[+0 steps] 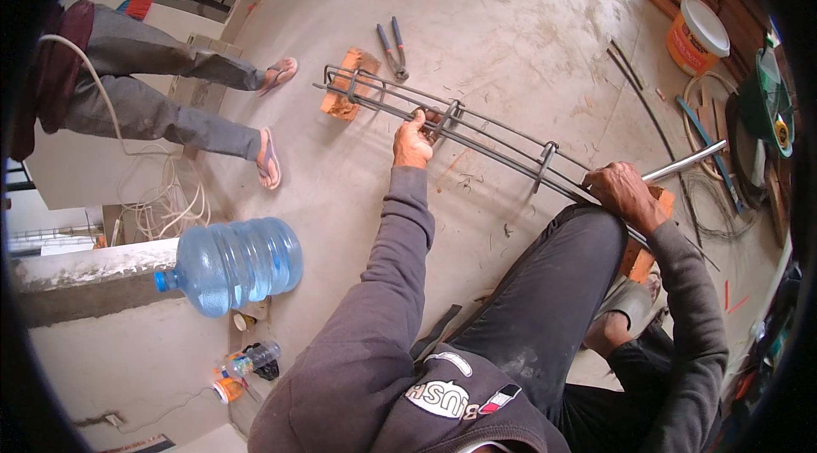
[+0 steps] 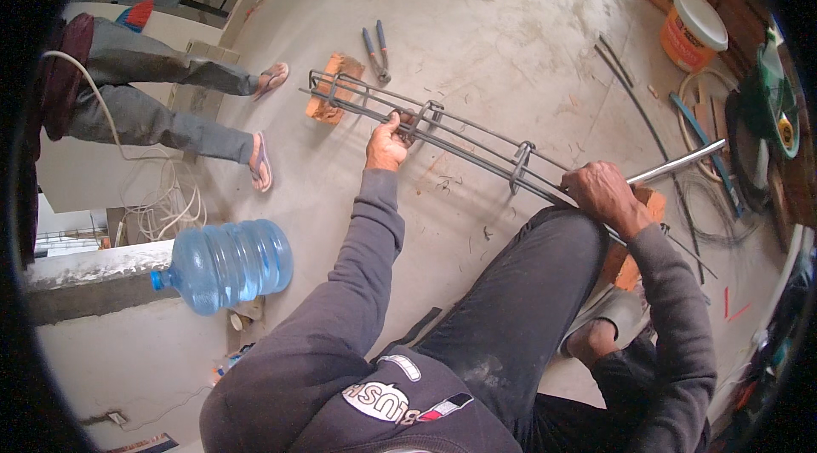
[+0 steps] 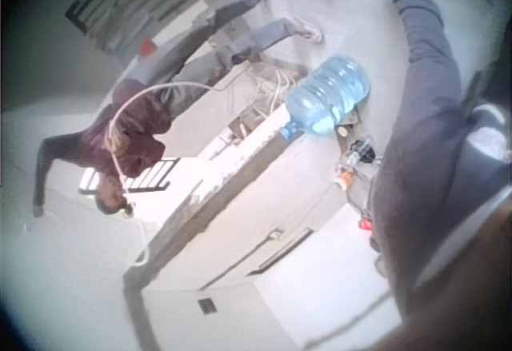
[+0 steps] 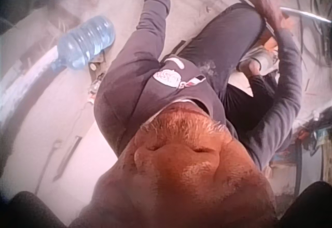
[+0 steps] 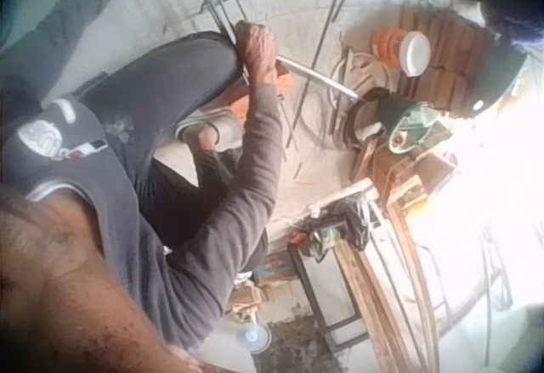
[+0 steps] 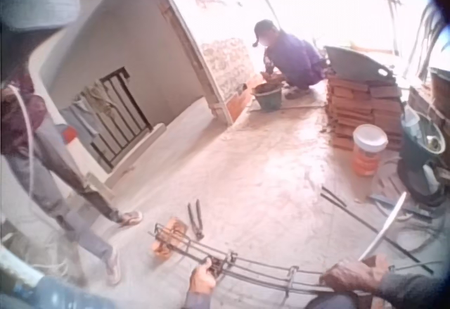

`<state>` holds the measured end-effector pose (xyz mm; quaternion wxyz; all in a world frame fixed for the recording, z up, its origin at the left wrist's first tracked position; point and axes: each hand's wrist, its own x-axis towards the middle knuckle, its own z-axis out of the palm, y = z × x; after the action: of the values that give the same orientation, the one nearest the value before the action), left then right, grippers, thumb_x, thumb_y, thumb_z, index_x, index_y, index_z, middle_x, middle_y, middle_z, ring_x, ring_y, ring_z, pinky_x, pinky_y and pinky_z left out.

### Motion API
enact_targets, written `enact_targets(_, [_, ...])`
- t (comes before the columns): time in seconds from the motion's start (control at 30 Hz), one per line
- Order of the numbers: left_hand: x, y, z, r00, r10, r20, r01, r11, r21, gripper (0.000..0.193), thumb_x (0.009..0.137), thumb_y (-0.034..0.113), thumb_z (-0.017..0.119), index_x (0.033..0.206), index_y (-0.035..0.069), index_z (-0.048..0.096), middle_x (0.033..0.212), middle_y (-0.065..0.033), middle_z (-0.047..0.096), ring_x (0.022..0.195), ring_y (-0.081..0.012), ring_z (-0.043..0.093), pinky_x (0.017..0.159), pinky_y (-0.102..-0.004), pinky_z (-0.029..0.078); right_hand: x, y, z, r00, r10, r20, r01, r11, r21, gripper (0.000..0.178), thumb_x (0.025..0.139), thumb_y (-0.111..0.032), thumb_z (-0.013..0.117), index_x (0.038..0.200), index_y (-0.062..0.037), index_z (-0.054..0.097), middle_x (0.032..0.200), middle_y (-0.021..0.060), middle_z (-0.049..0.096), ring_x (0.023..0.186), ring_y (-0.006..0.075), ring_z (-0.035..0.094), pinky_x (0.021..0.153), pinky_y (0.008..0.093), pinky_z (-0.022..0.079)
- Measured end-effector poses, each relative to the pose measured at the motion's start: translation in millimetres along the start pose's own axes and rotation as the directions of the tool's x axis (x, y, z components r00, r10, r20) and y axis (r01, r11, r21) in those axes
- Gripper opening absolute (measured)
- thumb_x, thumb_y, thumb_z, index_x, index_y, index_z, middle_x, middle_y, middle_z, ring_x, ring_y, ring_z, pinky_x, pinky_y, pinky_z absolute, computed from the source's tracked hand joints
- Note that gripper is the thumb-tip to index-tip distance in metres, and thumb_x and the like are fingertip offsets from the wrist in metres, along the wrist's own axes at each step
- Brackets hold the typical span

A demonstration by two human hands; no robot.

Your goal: The person sits on the floor and assembles a metal frame using pliers and wire. They wrap wire around the metal rods to secure them together, using bricks as supports for the frame.

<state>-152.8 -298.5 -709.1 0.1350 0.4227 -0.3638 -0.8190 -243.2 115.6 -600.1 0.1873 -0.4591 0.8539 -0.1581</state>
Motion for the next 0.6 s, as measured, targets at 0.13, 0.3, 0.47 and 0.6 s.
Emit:
enact_targets(0.13, [-5, 0, -1, 1.000, -0.003, -0.013, 0.004, 1.000, 0.022, 0.018, 0.097, 0.024, 0.060, 0.099, 0.007, 0.063, 0.092, -0.0063, 0.067, 0.080, -0.0187, 0.064, 0.069, -0.0350, 0.055, 3, 4, 0, 0.999, -0.016, 0.044, 0.014, 0.999, 0.040, 0.012, 0.076, -0.011, 0.062, 0.083, -0.0078, 0.072, 0.070, 0.0168, 0.065, 0.071, 0.0344, 0.066, 0.067, 0.0447, 0.052])
enact_targets(0.3, [-5, 2, -13, 0.991, 0.063, -0.118, -0.045, 0.988, 0.145, 0.024, 0.092, 0.030, 0.068, 0.102, 0.009, 0.063, 0.087, -0.0041, 0.062, 0.079, -0.0206, 0.059, 0.076, -0.0427, 0.052, 12, 7, 9, 0.997, -0.017, 0.071, 0.018, 1.000, -0.014, 0.009, 0.076, -0.011, 0.062, 0.074, -0.0057, 0.070, 0.067, 0.0170, 0.063, 0.067, 0.0332, 0.066, 0.065, 0.0439, 0.052])
enact_targets(0.47, [-20, 7, 2, 0.980, 0.100, -0.172, -0.069, 0.982, 0.178, 0.013, 0.087, 0.017, 0.071, 0.090, 0.006, 0.064, 0.080, -0.0045, 0.063, 0.065, -0.0180, 0.059, 0.062, -0.0365, 0.056, 13, 5, 9, 0.998, -0.030, 0.049, 0.036, 0.993, -0.114, 0.011, 0.077, -0.010, 0.062, 0.069, -0.0042, 0.067, 0.064, 0.0169, 0.062, 0.064, 0.0319, 0.065, 0.062, 0.0419, 0.052])
enact_targets(0.6, [-21, 9, -2, 0.982, 0.093, -0.163, -0.062, 0.981, 0.186, 0.010, 0.088, 0.013, 0.069, 0.093, 0.006, 0.065, 0.083, -0.0050, 0.064, 0.067, -0.0182, 0.060, 0.064, -0.0373, 0.057, 16, 5, 12, 0.995, -0.080, 0.060, 0.092, 0.968, -0.232, 0.014, 0.079, -0.011, 0.061, 0.069, -0.0041, 0.068, 0.063, 0.0167, 0.063, 0.061, 0.0308, 0.065, 0.058, 0.0401, 0.053])
